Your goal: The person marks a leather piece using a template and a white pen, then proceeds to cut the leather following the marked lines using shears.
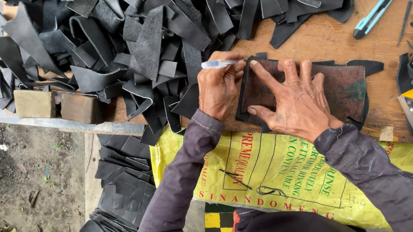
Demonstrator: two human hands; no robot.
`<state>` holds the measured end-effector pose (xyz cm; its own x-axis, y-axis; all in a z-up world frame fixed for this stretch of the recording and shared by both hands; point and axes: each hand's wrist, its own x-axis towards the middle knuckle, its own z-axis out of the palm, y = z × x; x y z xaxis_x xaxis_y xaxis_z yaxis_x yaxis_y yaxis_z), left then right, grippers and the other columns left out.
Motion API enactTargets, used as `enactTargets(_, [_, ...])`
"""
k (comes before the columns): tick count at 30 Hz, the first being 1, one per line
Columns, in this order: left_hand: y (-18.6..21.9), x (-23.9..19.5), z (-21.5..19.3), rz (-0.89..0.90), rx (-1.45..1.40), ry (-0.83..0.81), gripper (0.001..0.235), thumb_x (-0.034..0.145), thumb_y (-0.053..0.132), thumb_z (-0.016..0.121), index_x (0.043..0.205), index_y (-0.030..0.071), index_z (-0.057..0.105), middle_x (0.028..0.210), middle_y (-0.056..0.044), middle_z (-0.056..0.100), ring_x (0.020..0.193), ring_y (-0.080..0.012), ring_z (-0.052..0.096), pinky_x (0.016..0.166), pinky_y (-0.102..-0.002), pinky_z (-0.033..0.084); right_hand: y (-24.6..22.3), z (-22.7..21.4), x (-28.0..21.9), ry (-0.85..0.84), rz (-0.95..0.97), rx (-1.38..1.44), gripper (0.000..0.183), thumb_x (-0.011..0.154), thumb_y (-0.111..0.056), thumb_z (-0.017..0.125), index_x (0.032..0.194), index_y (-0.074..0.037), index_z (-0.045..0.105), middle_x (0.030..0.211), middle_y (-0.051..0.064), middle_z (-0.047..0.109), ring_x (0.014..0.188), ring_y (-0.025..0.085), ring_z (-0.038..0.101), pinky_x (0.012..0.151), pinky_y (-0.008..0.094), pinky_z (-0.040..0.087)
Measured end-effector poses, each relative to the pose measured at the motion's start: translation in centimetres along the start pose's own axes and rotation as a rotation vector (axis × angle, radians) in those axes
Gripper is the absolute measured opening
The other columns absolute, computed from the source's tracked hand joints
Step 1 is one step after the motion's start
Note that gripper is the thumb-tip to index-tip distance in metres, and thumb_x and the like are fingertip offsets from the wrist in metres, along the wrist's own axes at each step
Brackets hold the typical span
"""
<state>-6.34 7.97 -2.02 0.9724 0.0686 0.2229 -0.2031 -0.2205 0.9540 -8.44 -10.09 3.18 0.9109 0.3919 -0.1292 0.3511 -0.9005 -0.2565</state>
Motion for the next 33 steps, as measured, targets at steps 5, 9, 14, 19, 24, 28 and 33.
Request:
enactTargets(5, [-0.3, 0.6, -0.1, -0.010, 0.016, -0.038, 0.010, 0.098, -0.004, 0.065, 0.107, -0.003, 0.069, 0.102, -0.008, 0.070, 0.085, -0.0133, 0.076, 0.074, -0.024, 0.065, 0.2, 0.2, 0.1, 0.000, -0.006, 0.002, 0.092, 0.076, -0.064, 0.074, 0.156, -0.031, 0.042, 0.127, 0.018, 0.047, 0.113, 0.040, 0.042, 0.080, 0.058, 0.041])
enactTargets(9, [-0.4, 0.6, 0.0, 0.014, 0.085, -0.051, 0.009, 0.098, -0.002, 0.067, 0.106, -0.001, 0.070, 0.101, -0.007, 0.070, 0.080, -0.0136, 0.075, 0.070, -0.024, 0.063, 0.3, 0.3, 0.2, 0.000, -0.001, 0.000, 0.093, 0.075, -0.064, 0.074, 0.156, -0.031, 0.042, 0.128, 0.019, 0.047, 0.113, 0.041, 0.041, 0.079, 0.058, 0.040])
enactTargets(14, [0.3, 0.8, 0.2, 0.033, 0.088, -0.059, 0.010, 0.099, 0.001, 0.067, 0.108, 0.003, 0.070, 0.102, -0.006, 0.070, 0.083, -0.0136, 0.076, 0.069, -0.025, 0.063, 0.5, 0.3, 0.2, -0.014, -0.007, -0.011, 0.094, 0.076, -0.065, 0.073, 0.157, -0.031, 0.041, 0.127, 0.019, 0.046, 0.111, 0.040, 0.042, 0.077, 0.056, 0.040])
enactTargets(19, [1.3, 0.8, -0.3, 0.154, 0.286, -0.096, 0.013, 0.097, 0.002, 0.067, 0.109, 0.008, 0.067, 0.100, -0.007, 0.066, 0.080, -0.0266, 0.072, 0.070, -0.036, 0.058, 0.4, 0.2, 0.1, 0.007, -0.017, 0.002, 0.094, 0.075, -0.065, 0.074, 0.157, -0.030, 0.042, 0.126, 0.018, 0.046, 0.113, 0.040, 0.041, 0.078, 0.056, 0.040])
enactTargets(24, [1.5, 1.5, 0.0, 0.200, 0.521, -0.261, 0.023, 0.092, 0.001, 0.058, 0.112, 0.012, 0.064, 0.110, -0.011, 0.065, 0.088, -0.0392, 0.068, 0.072, -0.047, 0.054, 0.2, 0.1, -0.3, -0.004, 0.005, 0.041, 0.093, 0.075, -0.063, 0.074, 0.156, -0.029, 0.044, 0.129, 0.020, 0.046, 0.116, 0.042, 0.040, 0.082, 0.059, 0.039])
enactTargets(28, [1.7, 2.4, 0.4, 0.282, 0.554, -0.291, 0.022, 0.091, 0.004, 0.060, 0.112, 0.012, 0.062, 0.112, -0.012, 0.064, 0.088, -0.0405, 0.067, 0.071, -0.050, 0.052, 0.0, -0.1, 0.0, -0.020, 0.027, 0.037, 0.092, 0.074, -0.063, 0.075, 0.154, -0.030, 0.045, 0.130, 0.021, 0.045, 0.116, 0.044, 0.040, 0.084, 0.060, 0.039])
enactTargets(33, [3.3, 0.5, -1.2, 0.189, 0.510, -0.417, 0.026, 0.089, 0.010, 0.065, 0.114, 0.014, 0.063, 0.095, -0.012, 0.061, 0.081, -0.0406, 0.066, 0.064, -0.050, 0.051, 0.1, -0.2, -0.1, 0.012, 0.010, 0.048, 0.082, 0.076, -0.064, 0.076, 0.147, -0.032, 0.050, 0.130, 0.017, 0.048, 0.118, 0.043, 0.041, 0.084, 0.060, 0.039])
